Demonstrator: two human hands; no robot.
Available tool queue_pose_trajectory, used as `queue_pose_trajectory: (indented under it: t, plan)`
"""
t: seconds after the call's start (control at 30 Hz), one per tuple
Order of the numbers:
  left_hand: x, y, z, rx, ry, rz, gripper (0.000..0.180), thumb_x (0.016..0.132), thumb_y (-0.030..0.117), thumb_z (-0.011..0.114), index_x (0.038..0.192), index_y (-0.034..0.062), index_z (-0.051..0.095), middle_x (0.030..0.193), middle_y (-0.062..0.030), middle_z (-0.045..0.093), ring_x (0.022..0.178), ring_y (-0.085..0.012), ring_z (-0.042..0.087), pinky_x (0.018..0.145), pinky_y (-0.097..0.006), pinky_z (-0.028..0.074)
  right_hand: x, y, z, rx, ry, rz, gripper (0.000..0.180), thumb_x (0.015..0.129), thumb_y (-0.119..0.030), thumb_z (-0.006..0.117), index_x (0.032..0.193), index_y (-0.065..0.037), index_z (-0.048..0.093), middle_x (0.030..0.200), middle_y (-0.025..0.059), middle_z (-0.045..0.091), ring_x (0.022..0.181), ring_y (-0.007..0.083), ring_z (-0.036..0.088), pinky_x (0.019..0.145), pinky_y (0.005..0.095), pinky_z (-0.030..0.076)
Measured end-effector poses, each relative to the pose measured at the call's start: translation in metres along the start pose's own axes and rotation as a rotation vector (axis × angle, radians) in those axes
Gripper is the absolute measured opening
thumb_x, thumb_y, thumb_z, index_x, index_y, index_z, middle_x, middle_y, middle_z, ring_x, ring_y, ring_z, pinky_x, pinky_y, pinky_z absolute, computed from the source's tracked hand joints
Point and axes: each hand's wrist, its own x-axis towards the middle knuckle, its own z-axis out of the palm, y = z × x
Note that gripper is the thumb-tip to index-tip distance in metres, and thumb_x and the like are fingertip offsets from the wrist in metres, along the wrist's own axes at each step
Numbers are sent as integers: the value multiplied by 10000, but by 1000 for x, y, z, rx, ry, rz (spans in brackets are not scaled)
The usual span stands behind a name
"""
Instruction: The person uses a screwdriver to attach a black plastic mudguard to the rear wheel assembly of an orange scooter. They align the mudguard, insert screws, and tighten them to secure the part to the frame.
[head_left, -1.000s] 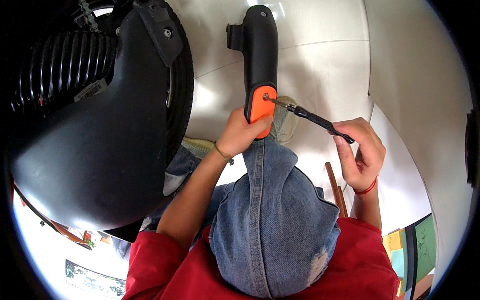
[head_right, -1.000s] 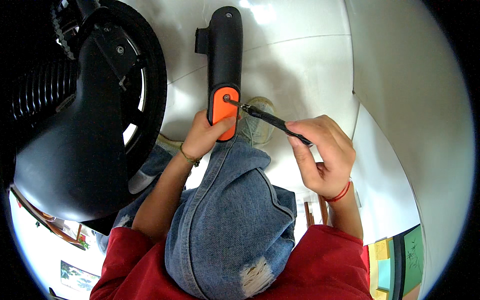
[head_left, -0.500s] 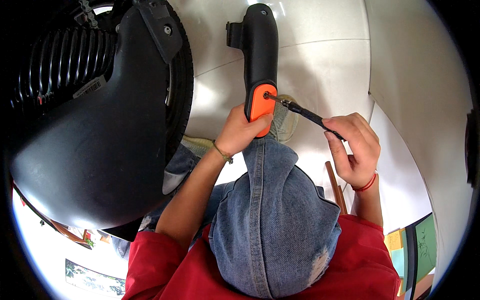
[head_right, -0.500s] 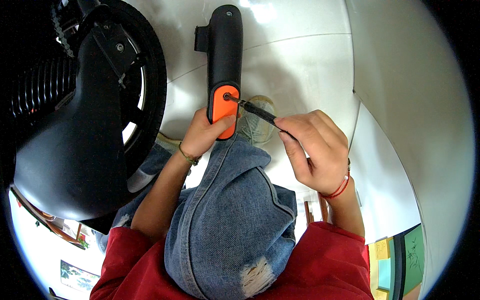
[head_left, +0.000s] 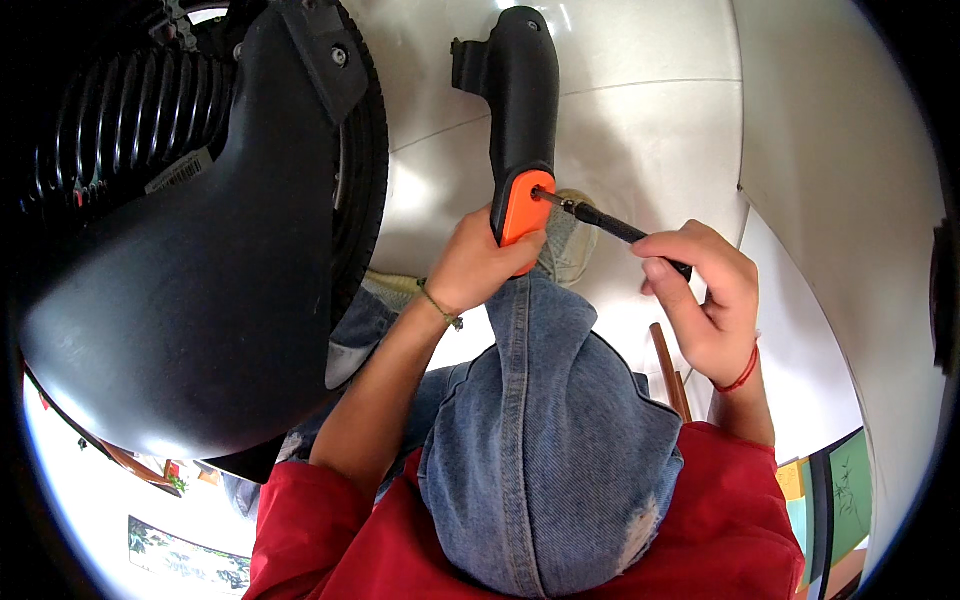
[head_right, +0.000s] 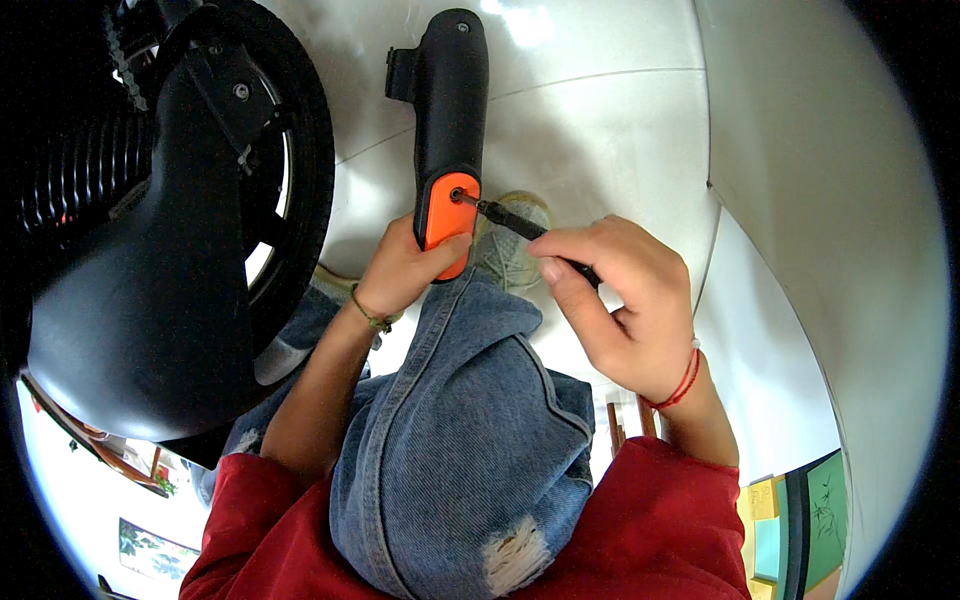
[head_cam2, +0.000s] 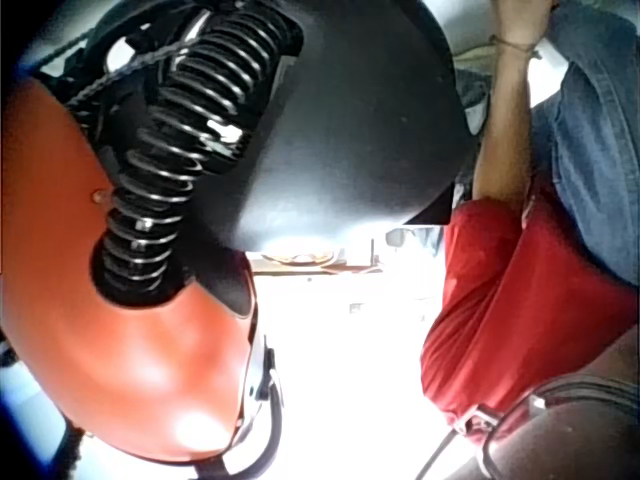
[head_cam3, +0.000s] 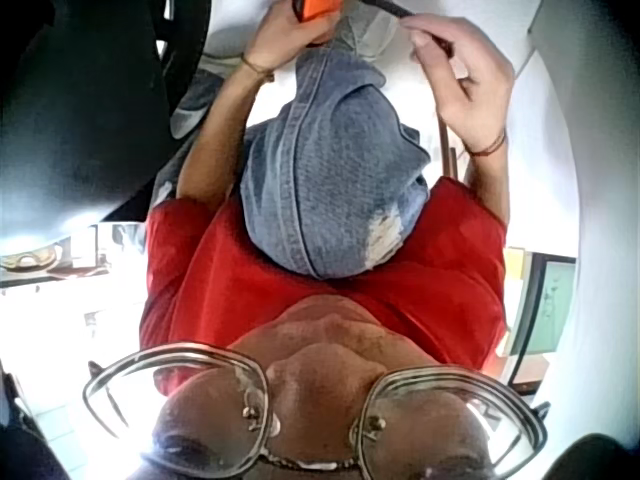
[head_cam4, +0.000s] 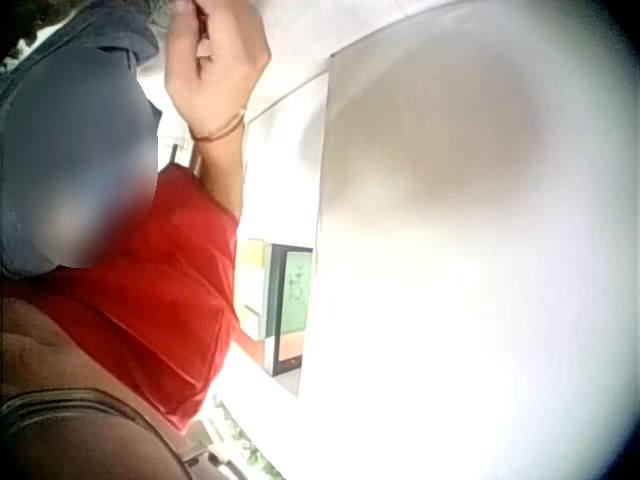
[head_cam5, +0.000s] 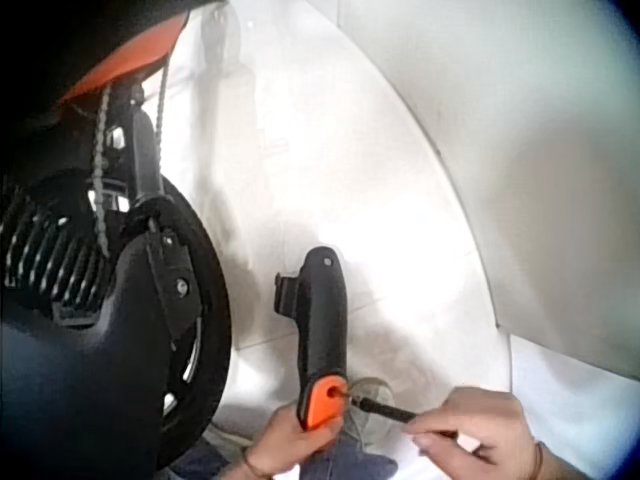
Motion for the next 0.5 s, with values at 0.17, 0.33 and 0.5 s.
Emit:
queue_pose_trajectory:
  t: [0.17,0.33,0.5]
  plan:
    - [-1,-2,0,-136,4,12,254,832,160,646,996,-31,616,846,-49,640,777,-113,588,715,-276,485,7,6,-7,561,-137,-10,396,863,-21,586,1250,16,507,1029,151,663,929,209,658,813,301,502]
    - [-4,8,-3,-217,-21,-37,281,832,167,649,1031,-31,631,906,-55,661,821,-144,620,755,-276,493,18,10,-27,569,-321,-36,503,838,-71,572,1298,80,435,1149,246,624,940,252,643,782,336,508]
    - [-16,32,8,54,-45,-90,308,819,206,668,1012,-29,620,810,-81,657,736,-156,626,699,-304,506,25,20,-22,62,243,-227,108,865,-128,647,846,-22,656,659,15,541,582,94,462,540,232,360]
